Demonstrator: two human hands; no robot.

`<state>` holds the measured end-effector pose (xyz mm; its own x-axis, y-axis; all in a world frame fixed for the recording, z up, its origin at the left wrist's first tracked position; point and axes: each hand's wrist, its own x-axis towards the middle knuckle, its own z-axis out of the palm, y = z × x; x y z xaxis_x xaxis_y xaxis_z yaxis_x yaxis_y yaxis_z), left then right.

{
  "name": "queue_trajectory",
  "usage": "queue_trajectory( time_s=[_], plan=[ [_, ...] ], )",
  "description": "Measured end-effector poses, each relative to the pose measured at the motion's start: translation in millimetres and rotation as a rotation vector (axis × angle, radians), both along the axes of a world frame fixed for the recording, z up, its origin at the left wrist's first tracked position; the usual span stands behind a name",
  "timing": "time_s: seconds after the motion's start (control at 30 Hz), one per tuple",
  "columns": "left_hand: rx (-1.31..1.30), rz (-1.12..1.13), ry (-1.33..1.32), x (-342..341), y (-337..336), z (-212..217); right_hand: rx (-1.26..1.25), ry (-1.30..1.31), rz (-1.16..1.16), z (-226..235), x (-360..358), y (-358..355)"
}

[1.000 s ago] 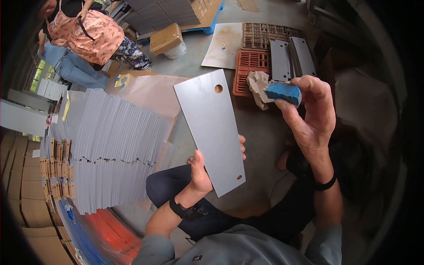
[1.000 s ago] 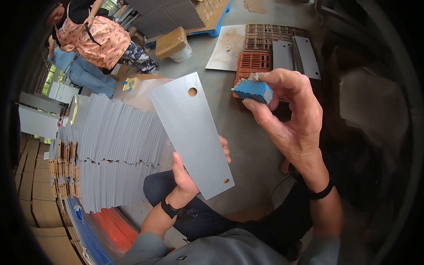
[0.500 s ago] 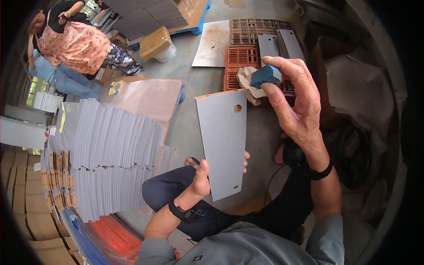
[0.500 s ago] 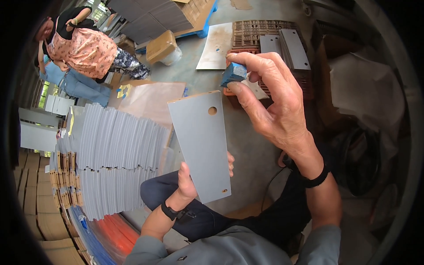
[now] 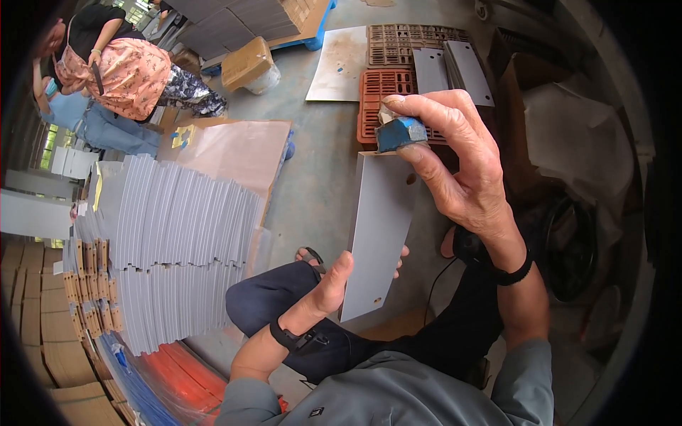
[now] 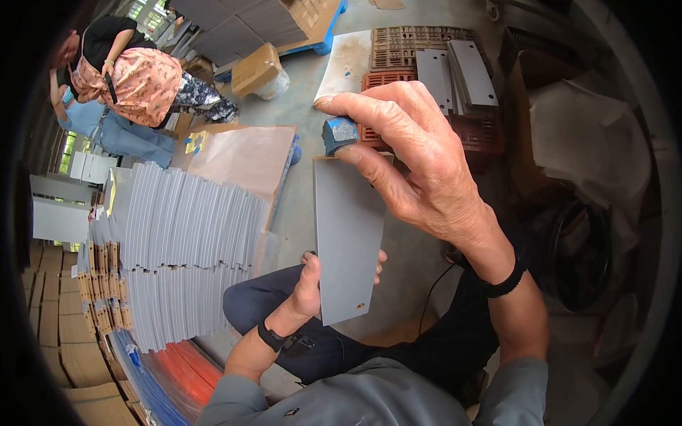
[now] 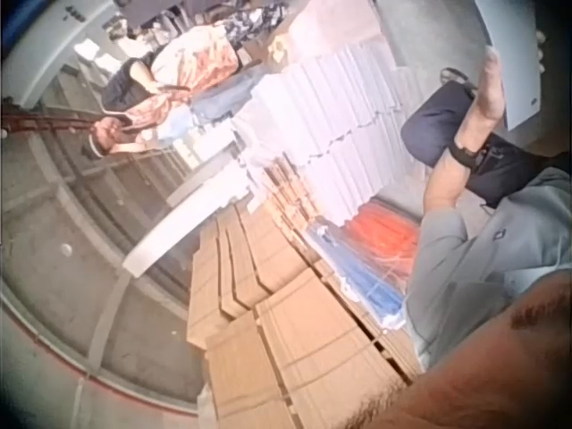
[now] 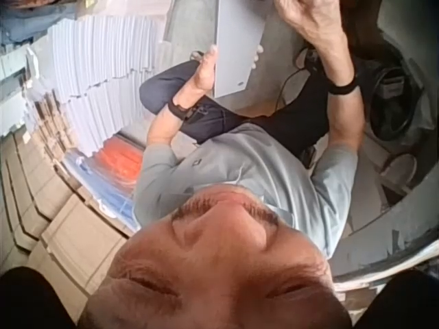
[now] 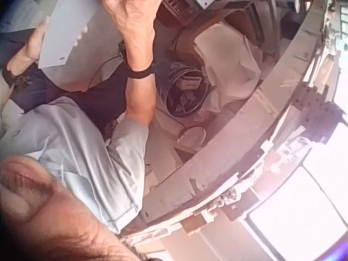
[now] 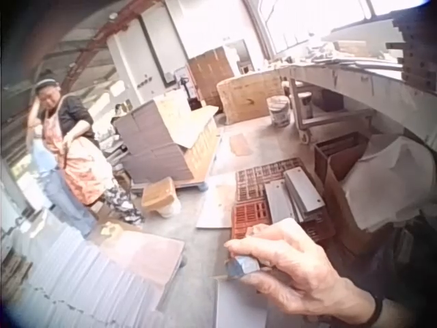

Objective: Sanding the edges of white furniture panels and wiping them clean with a cloth in a factory workshop.

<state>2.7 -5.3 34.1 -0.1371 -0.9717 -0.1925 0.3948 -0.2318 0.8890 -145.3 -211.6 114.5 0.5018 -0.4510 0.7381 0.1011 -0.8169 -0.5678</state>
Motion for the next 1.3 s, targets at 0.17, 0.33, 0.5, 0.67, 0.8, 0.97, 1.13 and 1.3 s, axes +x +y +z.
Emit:
queue_trajectory(
  time_s=[0.17,0.33,0.5,0.67,0.8,0.97,1.13,1.3],
  plan=[
    [0.028,-0.044,0.016,2,1,-3,-0.037,0.042,0.0,1,-1,-1],
    [0.007,-0.083,0.068,6,2,-9,-0.051,0.064,-0.002,2,1,-2],
    [0.051,-0.048,0.009,2,1,-1,-0.002,0.039,-0.05,-1,2,-4],
    [0.064,-0.045,0.014,1,0,4,-0.008,-0.072,0.011,-4,5,-6],
    [0.084,-0.025,0.003,-1,-1,5,-0.001,-0.015,0.019,0,2,-4],
    [0.097,-0.031,0.01,-1,0,4,-0.105,-0.006,-0.051,0,3,-9],
    [0.101,-0.027,0.037,-3,-1,7,-0.065,-0.013,0.012,-1,1,-9],
    [0.098,-0.039,0.044,-1,0,4,-0.12,0.016,-0.013,-2,3,-9]
  ],
)
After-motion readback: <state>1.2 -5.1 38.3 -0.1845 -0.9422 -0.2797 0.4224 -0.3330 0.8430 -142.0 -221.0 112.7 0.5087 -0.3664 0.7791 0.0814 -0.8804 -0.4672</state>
